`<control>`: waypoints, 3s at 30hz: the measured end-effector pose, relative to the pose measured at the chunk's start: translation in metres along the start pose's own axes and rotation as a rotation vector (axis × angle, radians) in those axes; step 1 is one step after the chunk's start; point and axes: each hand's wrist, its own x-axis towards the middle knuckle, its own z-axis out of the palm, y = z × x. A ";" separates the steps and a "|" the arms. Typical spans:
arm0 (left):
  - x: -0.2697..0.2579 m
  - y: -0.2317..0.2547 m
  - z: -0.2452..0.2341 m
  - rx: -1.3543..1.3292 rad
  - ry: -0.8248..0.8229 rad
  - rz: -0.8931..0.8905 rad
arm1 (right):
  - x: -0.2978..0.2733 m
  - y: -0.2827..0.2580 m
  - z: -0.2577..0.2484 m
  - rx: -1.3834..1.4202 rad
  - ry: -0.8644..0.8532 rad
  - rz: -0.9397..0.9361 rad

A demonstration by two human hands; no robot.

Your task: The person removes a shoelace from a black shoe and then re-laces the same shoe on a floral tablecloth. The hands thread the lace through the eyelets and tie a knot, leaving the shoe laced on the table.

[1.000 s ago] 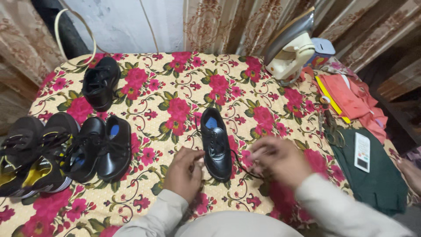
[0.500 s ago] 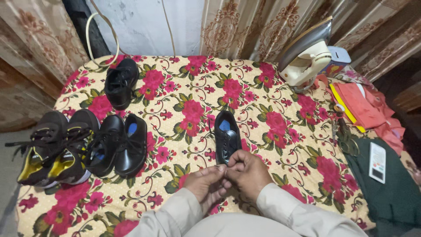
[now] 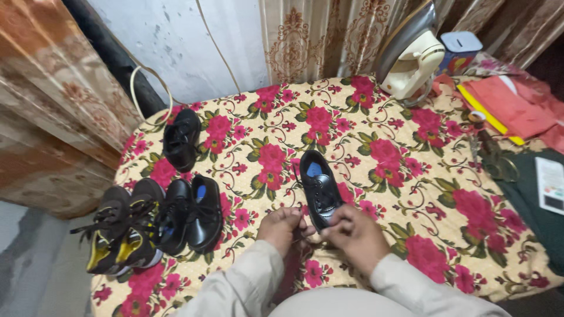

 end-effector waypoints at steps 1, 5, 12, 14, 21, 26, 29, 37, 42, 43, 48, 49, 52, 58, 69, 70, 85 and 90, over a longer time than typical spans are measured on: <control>0.006 0.003 -0.001 0.085 -0.009 0.032 | -0.001 0.003 -0.005 -0.052 0.067 0.009; 0.011 0.004 0.003 0.555 -0.002 0.207 | -0.003 0.003 -0.011 -0.209 0.224 0.020; -0.006 0.028 0.027 0.839 0.168 0.279 | 0.006 -0.020 0.003 -0.643 0.294 -0.266; -0.013 0.036 0.033 0.897 0.200 0.290 | 0.012 -0.023 0.005 -0.657 0.283 -0.220; -0.030 0.046 0.045 1.170 0.229 0.414 | 0.027 -0.017 0.002 -0.676 0.264 -0.213; -0.036 0.054 0.051 1.302 0.235 0.404 | 0.033 -0.013 0.001 -0.648 0.238 -0.153; -0.037 0.057 0.056 1.315 0.249 0.328 | 0.037 -0.011 0.000 -0.629 0.240 -0.150; -0.032 0.061 0.060 1.337 0.235 0.362 | 0.040 -0.009 -0.002 -0.569 0.248 -0.140; -0.030 0.059 0.059 1.365 0.227 0.392 | 0.039 -0.012 -0.001 -0.565 0.241 -0.101; -0.030 0.059 0.058 1.386 0.221 0.448 | 0.038 -0.013 0.000 -0.576 0.253 -0.136; -0.032 0.059 0.059 1.583 0.162 0.621 | 0.033 -0.014 0.003 -0.592 0.288 -0.215; -0.032 0.059 0.060 1.623 0.149 0.625 | 0.033 -0.014 0.004 -0.587 0.289 -0.217; -0.033 0.058 0.063 1.654 0.145 0.643 | 0.036 -0.012 0.006 -0.577 0.290 -0.208; -0.032 0.061 0.069 1.682 0.137 0.531 | 0.041 -0.010 0.001 -0.580 0.268 -0.262; -0.027 0.075 0.075 1.635 0.175 0.283 | 0.064 -0.043 -0.016 -0.803 0.031 -0.292; -0.025 0.076 0.078 1.651 0.178 0.270 | 0.065 -0.045 -0.017 -0.834 0.022 -0.281; -0.026 0.077 0.085 1.638 0.178 0.237 | 0.097 -0.017 -0.023 -0.944 -0.102 -0.329; -0.022 0.078 0.081 1.595 0.161 0.222 | 0.103 -0.012 -0.020 -1.021 -0.144 -0.242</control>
